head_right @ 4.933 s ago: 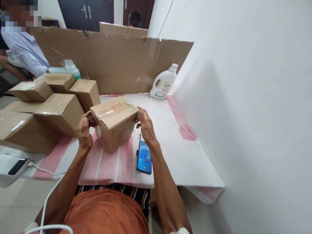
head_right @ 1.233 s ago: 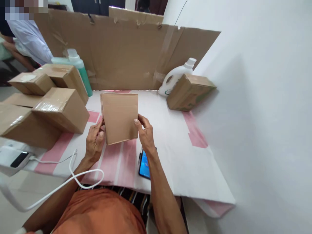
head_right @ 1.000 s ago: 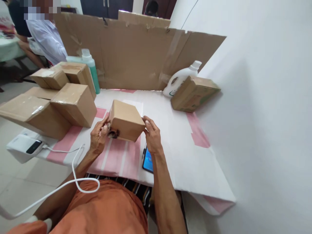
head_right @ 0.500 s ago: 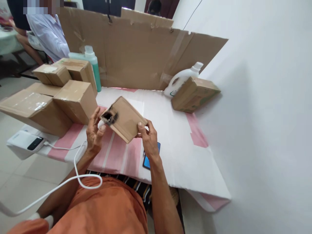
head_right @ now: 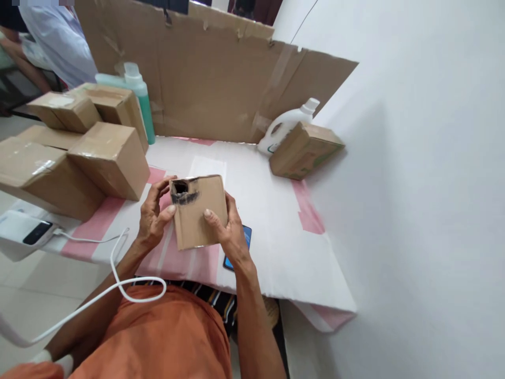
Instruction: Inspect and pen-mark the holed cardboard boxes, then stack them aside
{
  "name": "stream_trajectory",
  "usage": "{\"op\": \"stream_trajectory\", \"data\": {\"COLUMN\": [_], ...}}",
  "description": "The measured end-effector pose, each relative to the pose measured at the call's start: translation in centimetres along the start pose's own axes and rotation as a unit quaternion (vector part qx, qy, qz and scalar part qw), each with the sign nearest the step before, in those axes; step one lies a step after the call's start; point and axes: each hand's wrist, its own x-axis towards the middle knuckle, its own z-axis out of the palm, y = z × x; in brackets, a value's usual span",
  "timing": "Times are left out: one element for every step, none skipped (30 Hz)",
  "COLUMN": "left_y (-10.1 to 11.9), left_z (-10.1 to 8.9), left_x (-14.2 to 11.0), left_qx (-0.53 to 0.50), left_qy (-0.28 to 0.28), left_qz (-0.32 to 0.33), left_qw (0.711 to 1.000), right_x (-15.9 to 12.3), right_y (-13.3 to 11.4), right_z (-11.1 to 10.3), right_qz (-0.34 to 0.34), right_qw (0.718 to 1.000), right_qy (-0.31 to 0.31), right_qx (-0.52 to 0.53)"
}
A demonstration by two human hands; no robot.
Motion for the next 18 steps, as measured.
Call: {"op": "stream_trajectory", "data": {"left_y": [0.2,0.5,0.9,1.4,2.0,2.7,3.4,4.2,4.9,5.5,6.0,6.3,6.4,6.4,6.4,6.2,6.2,6.1], "left_z": [0.0,0.0,0.0,-0.1,-0.2,-0.3,-0.5,-0.6,-0.9,-1.1,-1.3,-1.6,-1.8,-2.0,-2.3,-2.5,-2.8,-3.1], "left_x": [-0.1,-0.1,-0.2,-0.2,-0.2,-0.3,-0.3,-0.3,-0.3,-0.3,-0.4,-0.6,-0.9,-1.2,-1.7,-2.2,-2.8,-3.4], "left_qx": [0.0,0.004,0.014,0.027,0.041,0.052,0.055,0.049,0.036,0.019,0.003,-0.011,-0.023,-0.032,-0.04,-0.047,-0.052,-0.054], "left_qy": [-0.003,-0.003,0.0,0.005,0.007,0.009,0.011,0.012,0.013,0.013,0.012,0.008,0.0,-0.01,-0.019,-0.026,-0.03,-0.033], "left_qz": [0.0,0.0,0.0,0.001,-0.001,-0.007,-0.02,-0.041,-0.069,-0.101,-0.131,-0.157,-0.18,-0.199,-0.216,-0.231,-0.242,-0.248], "left_qw": [1.0,1.0,1.0,1.0,0.999,0.999,0.998,0.998,0.997,0.995,0.991,0.987,0.983,0.979,0.975,0.972,0.968,0.967], "right_x": [-0.1,-0.3,-0.6,-1.0,-1.5,-2.0,-2.5,-3.0,-3.5,-3.9,-4.2,-4.4,-4.7,-4.9,-5.1,-5.4,-5.8,-6.3], "right_y": [-0.1,-0.2,-0.3,-0.5,-0.8,-1.2,-1.7,-2.2,-2.8,-3.2,-3.6,-3.9,-4.0,-4.0,-3.9,-3.7,-3.6,-3.5], "right_z": [0.3,0.5,0.8,1.0,1.1,1.2,1.2,1.2,1.2,1.1,1.1,1.1,1.1,1.2,1.3,1.4,1.5,1.7], "right_qz": [0.004,0.012,0.024,0.036,0.047,0.055,0.059,0.063,0.067,0.071,0.076,0.08,0.084,0.087,0.089,0.093,0.097,0.1], "right_qw": [1.0,0.999,0.998,0.997,0.997,0.996,0.996,0.996,0.996,0.996,0.995,0.994,0.994,0.993,0.993,0.993,0.993,0.993], "right_qy": [-0.017,-0.027,-0.032,-0.034,-0.036,-0.039,-0.042,-0.047,-0.052,-0.059,-0.066,-0.071,-0.073,-0.073,-0.07,-0.067,-0.062,-0.057], "right_qx": [0.017,0.033,0.046,0.055,0.058,0.056,0.048,0.037,0.026,0.016,0.007,-0.002,-0.011,-0.02,-0.027,-0.031,-0.033,-0.033]}}
